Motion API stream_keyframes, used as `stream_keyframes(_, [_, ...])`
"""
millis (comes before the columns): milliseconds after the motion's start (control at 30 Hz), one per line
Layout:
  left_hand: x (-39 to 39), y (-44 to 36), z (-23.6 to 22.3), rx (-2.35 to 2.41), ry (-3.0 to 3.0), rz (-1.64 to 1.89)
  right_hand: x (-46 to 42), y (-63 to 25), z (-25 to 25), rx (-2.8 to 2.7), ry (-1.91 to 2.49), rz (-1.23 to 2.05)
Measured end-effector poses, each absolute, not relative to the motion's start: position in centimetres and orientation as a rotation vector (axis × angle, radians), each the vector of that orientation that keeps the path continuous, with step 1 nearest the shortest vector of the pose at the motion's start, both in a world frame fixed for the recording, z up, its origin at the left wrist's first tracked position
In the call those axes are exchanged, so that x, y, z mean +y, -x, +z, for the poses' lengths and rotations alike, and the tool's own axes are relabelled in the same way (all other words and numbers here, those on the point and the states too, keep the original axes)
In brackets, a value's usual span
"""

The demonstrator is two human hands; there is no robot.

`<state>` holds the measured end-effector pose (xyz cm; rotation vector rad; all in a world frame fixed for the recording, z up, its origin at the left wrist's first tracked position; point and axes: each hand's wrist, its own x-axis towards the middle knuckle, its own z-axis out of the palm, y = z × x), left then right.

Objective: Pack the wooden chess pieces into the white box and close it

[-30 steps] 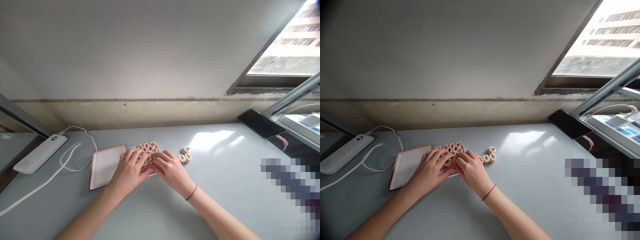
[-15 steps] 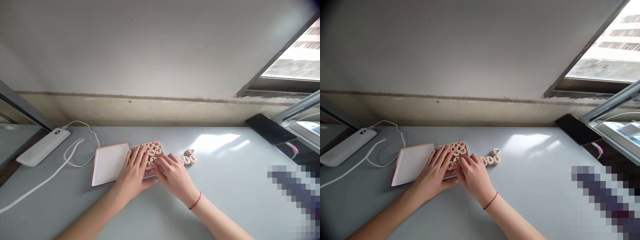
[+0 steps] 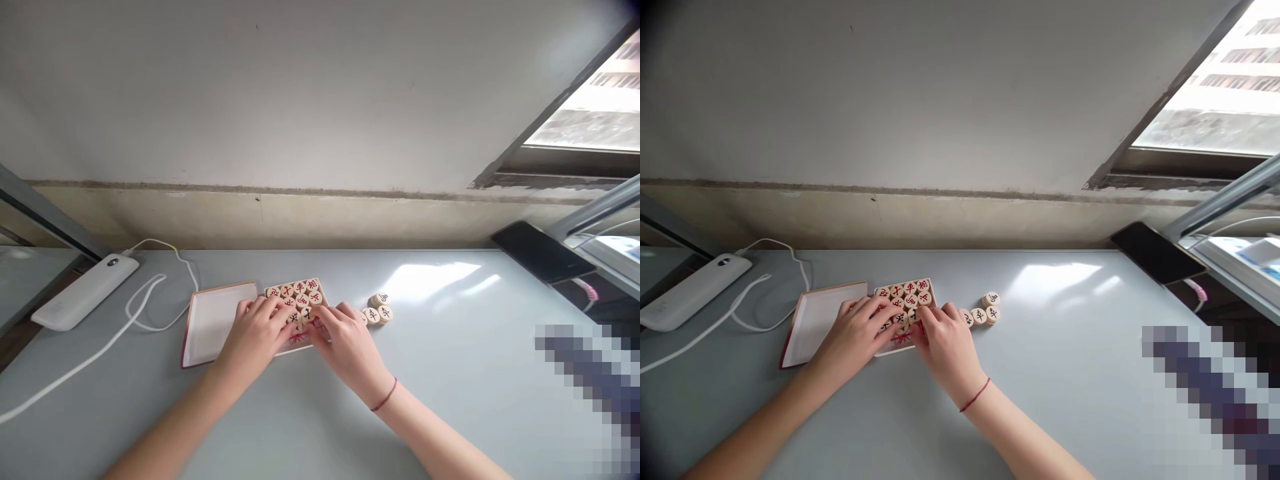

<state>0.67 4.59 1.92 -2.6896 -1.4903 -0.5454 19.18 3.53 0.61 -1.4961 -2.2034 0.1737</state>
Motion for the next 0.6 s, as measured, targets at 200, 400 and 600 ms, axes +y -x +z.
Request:
stream_keyframes(200, [4.6, -0.9, 1.6, -1.495, 2.679, -0.561, 3.7, -19.0, 0.7, -2.186, 1.529, 0.212])
stream_keyframes(400, [4.6, -1.1, 2.0, -1.485, 2.650, -0.500, 3.7, -18.9, 0.6, -2.178, 1.558, 0.213])
stream_keyframes(600, [4.5, 0.2, 3.5, -1.481, 2.759, -0.434, 3.7, -19.0, 0.8, -2.183, 1.549, 0.254])
